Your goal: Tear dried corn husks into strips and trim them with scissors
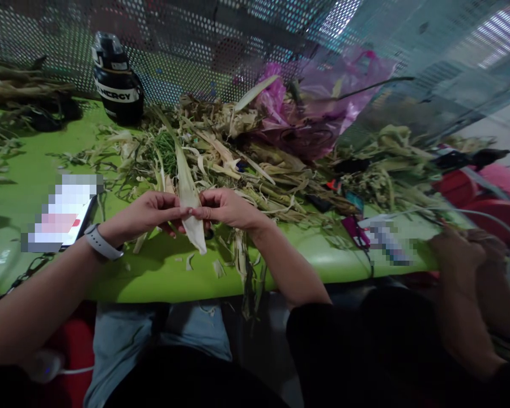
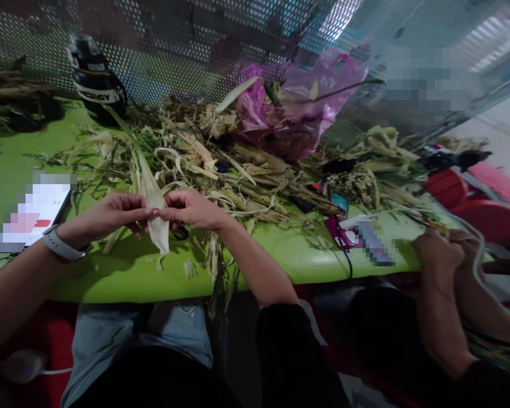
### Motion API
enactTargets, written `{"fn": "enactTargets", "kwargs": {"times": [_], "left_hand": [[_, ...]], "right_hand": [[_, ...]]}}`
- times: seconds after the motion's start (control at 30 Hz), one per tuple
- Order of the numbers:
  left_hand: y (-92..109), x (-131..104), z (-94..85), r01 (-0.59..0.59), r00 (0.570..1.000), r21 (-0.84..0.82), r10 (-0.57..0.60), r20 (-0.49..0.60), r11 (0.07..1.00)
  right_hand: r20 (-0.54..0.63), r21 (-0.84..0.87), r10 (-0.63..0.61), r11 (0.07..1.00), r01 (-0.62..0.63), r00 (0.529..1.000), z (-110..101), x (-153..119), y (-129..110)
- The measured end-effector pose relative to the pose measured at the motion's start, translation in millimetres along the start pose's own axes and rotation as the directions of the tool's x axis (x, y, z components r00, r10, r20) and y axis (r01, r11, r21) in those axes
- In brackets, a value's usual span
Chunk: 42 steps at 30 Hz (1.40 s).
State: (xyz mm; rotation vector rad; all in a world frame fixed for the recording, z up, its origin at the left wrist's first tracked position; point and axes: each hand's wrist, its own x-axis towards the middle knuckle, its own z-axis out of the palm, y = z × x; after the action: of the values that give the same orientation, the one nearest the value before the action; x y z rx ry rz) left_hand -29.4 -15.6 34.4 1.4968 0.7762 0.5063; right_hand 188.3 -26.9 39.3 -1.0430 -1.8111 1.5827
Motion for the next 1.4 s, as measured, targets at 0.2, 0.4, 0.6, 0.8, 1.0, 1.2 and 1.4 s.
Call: {"fn": "enactTargets", "kwargs": {"times": [0.2, 0.4, 0.6, 0.8, 1.0, 1.2, 1.4], "left_hand": [[3, -1, -3.2, -0.02, 1.0, 0.04, 0.019, 0.023, 0.999], [0, 1, -6.2, -0.051, 0.998, 0.106, 0.046, 0.046, 0.993], [1, 0, -7.1, -0.023, 0.996, 0.14, 0.011, 0.087, 0.99], [-1, 1, -7.6, -0.106, 0.991, 0.221, 0.085, 0.105, 0.969], [-2, 2, -9.5, -0.102, 0.993, 0.28, 0.082, 0.083, 0.955], [7, -2, -8.7, -0.113, 0.991, 0.235, 0.092, 0.097, 0.965], [5, -1, -11.9, -0.088, 0.991, 0.235, 0.062, 0.115, 0.968]], "right_hand": [[0.012, -0.021, 0.013, 1.0, -0.013, 1.0, 0, -2, -3], [0.046, -0.11, 0.041, 0.993, -0.035, 0.998, 0, -3, -5], [0.036, -0.104, -0.001, 0.995, 0.004, 0.999, 3, -2, -5], [0.068, -0.146, 0.054, 0.988, -0.044, 0.996, 1, -2, -5], [0.075, -0.183, 0.04, 0.983, -0.025, 0.996, 0, -2, -2], [0.094, -0.165, -0.011, 0.986, 0.027, 0.996, 0, -3, -1], [0.052, -0.188, -0.078, 0.978, 0.086, 0.996, 1, 1, 5]]}}
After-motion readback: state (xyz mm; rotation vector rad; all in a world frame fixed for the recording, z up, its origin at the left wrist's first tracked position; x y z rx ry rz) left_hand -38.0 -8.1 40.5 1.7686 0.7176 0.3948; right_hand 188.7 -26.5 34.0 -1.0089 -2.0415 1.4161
